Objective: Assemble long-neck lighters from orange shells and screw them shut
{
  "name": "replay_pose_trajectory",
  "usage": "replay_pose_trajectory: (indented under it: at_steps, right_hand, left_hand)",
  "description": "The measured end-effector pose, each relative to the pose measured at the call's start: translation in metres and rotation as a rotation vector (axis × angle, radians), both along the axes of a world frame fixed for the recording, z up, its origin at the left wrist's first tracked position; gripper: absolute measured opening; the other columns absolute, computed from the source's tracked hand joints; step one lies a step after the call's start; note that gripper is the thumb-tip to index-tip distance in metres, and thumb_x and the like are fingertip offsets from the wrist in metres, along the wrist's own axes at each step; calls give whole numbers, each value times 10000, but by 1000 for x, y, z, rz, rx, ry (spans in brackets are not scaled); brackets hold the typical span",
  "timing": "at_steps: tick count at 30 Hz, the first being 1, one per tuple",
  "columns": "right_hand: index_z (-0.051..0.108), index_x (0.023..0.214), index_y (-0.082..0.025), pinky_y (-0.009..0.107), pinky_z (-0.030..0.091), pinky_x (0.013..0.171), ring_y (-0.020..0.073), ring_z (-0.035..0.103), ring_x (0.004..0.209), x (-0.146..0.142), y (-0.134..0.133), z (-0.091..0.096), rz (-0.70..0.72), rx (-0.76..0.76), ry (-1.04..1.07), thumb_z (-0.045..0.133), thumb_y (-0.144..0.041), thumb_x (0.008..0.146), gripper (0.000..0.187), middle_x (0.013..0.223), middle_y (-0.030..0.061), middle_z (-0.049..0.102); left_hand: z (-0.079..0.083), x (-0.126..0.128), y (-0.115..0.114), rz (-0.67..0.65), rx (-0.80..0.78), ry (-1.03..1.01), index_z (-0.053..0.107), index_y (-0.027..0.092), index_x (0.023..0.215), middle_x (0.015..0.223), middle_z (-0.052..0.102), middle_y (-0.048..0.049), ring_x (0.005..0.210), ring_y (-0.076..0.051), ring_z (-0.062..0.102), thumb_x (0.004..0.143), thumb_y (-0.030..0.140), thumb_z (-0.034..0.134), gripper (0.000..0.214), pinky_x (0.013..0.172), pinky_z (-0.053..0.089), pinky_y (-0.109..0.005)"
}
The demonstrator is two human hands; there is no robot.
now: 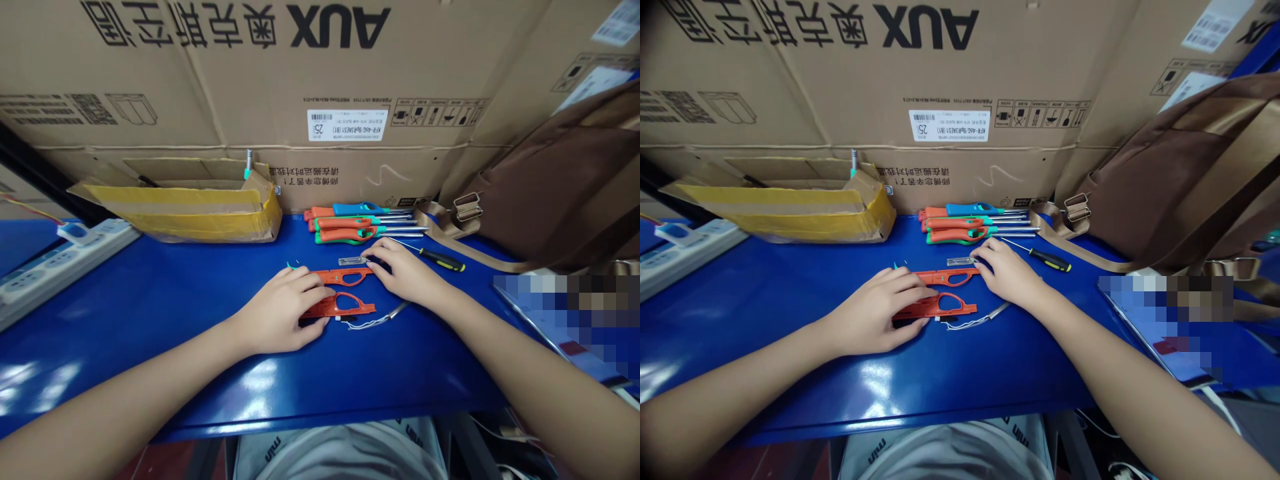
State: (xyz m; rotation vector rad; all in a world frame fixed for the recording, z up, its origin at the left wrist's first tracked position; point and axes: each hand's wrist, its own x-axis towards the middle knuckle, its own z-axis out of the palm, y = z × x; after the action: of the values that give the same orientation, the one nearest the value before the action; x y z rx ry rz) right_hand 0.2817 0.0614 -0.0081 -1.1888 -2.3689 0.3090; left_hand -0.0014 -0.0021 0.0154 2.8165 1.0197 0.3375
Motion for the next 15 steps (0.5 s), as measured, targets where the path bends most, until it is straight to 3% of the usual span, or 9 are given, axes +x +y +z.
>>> replay_pose_trajectory:
  at_steps: [6, 9, 12, 15]
  right_hand:
    - [652, 975, -180, 403, 522, 903, 227, 616, 972, -2, -3, 5, -26, -62, 6, 534, -163, 931, 127, 1059, 96, 604]
    - [647, 977, -182, 409, 516, 903, 233, 616, 973, -1, -3, 3, -55, -51, 5, 539, -185, 938, 115, 1043, 92, 611]
    - [645, 994, -180, 408, 519, 891, 234, 619, 958, -1, -4, 2, -63, -20, 32, 549, -198, 939, 112, 1028, 93, 616]
    - [651, 1014, -185, 396, 528, 868, 228, 622, 949, -5, -7, 5, -12, -3, 59, 544, -201, 947, 128, 1044, 98, 620]
  left_hand:
    - [5, -1, 2, 47, 59, -30, 666, 206, 1242, 1101, 704, -76, 975, -258, 592, 933, 388, 590, 366, 842, 445, -411]
    - [12, -11, 12, 188, 151, -32, 714, 181, 1110, 1000, 706, -87, 923, -251, 589, 976, 336, 525, 279, 832, 474, -405]
    - [18, -28, 26, 319, 226, 65, 731, 158, 1076, 1042, 691, -118, 983, -286, 588, 931, 223, 536, 251, 874, 497, -439]
    - [15, -42, 38, 276, 167, 111, 723, 189, 1165, 1110, 670, -111, 1023, -279, 601, 892, 170, 571, 314, 905, 507, -435]
